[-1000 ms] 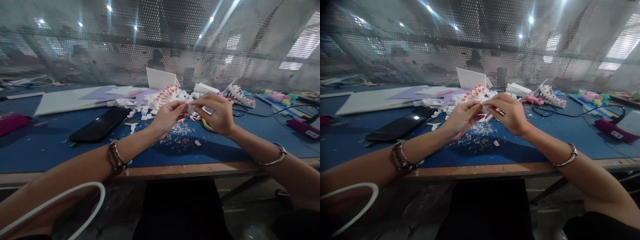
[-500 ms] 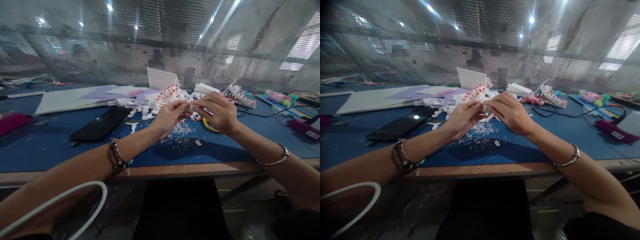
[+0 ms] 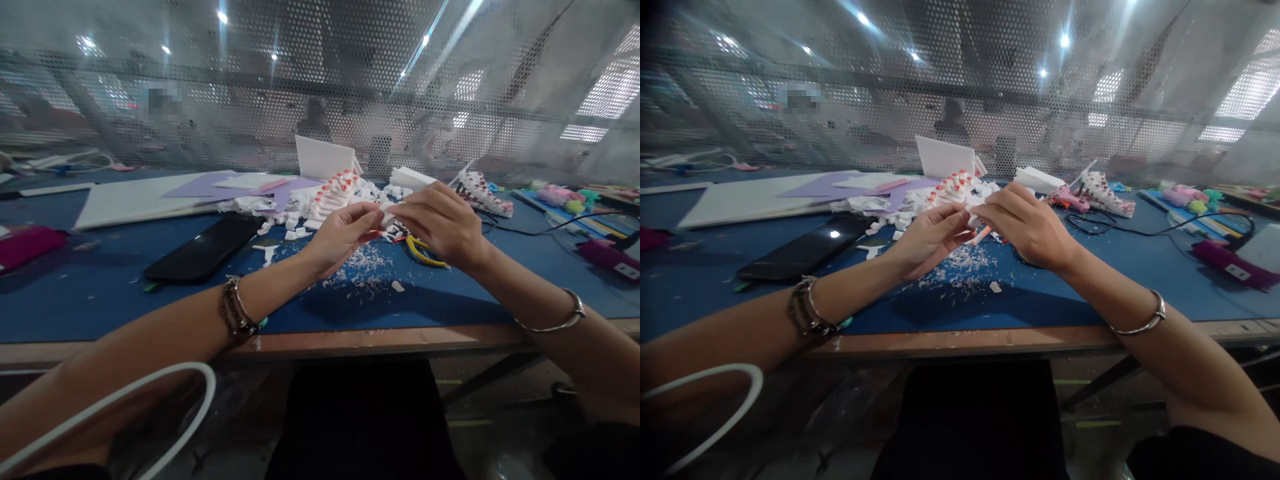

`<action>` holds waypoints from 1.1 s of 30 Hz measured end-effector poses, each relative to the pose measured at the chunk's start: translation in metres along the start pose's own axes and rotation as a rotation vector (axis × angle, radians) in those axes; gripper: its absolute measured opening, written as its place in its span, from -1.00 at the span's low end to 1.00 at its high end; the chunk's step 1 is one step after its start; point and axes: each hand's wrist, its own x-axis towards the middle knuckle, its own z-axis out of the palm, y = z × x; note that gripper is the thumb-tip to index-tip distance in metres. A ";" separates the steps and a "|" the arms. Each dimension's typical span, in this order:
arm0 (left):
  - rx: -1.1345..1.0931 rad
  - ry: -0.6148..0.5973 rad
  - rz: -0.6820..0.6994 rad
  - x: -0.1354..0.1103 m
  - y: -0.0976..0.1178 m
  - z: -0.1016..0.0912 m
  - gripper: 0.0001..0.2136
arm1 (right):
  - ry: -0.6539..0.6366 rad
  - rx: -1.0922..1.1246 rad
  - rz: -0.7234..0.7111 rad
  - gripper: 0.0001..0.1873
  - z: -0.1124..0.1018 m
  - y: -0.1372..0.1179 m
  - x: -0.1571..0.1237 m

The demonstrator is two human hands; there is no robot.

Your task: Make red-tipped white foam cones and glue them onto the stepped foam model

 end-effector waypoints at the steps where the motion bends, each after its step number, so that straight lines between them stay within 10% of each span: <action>1: -0.002 0.000 -0.001 0.000 0.000 0.000 -0.85 | 0.018 0.044 0.027 -0.80 0.000 -0.001 0.001; 17: 0.317 -0.033 0.202 0.003 -0.004 -0.009 -0.83 | 0.088 0.655 0.662 -0.88 0.005 -0.013 0.009; 33: 0.861 -0.146 0.640 -0.002 0.014 -0.007 -0.80 | 0.107 0.503 0.483 -0.89 0.003 -0.015 0.008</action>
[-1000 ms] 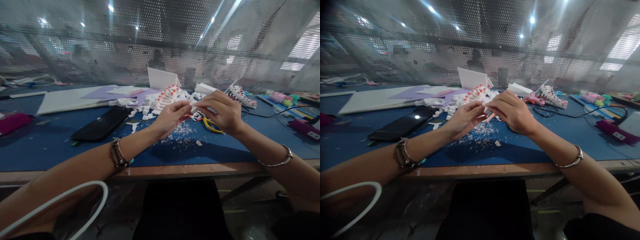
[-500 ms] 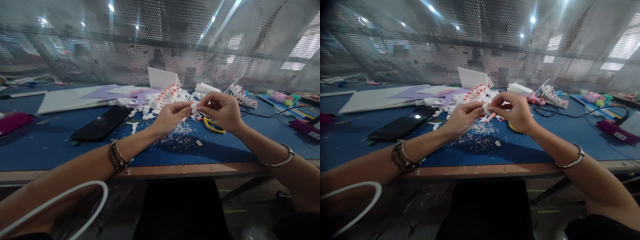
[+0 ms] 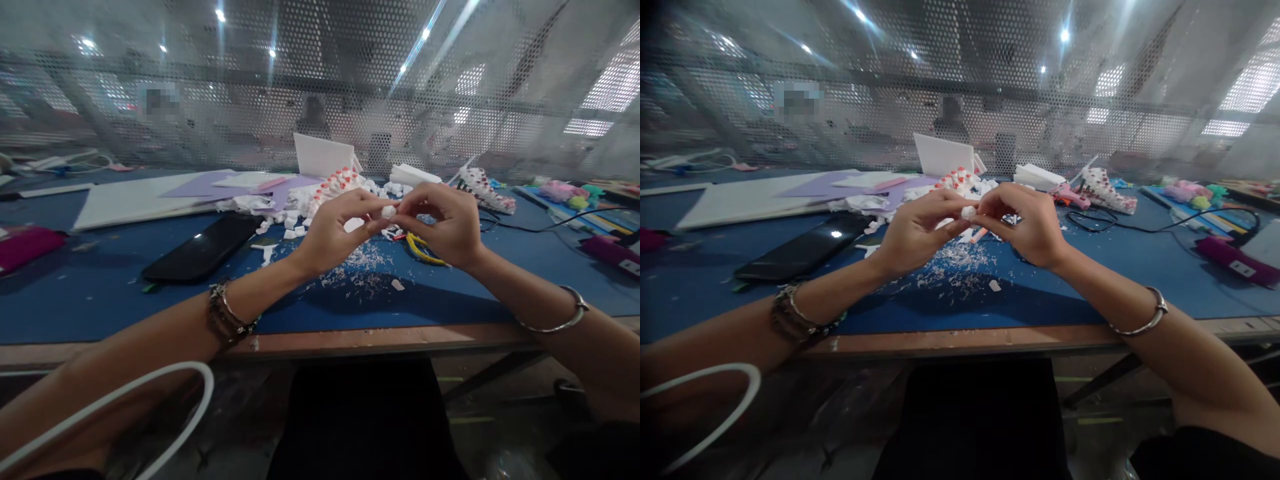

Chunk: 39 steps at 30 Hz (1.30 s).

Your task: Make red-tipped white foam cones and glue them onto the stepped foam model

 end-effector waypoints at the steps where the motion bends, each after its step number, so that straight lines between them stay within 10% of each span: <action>1: -0.010 0.004 0.004 0.000 0.000 0.000 -0.79 | -0.005 0.001 -0.006 -0.89 -0.001 0.000 0.000; 17: -0.320 0.036 -0.283 0.002 0.001 0.002 -0.88 | -0.152 0.467 0.346 -0.82 -0.001 0.006 0.004; 39: -0.015 0.054 -0.076 0.000 0.001 -0.001 -0.85 | -0.101 0.042 0.050 -0.89 -0.002 0.005 0.002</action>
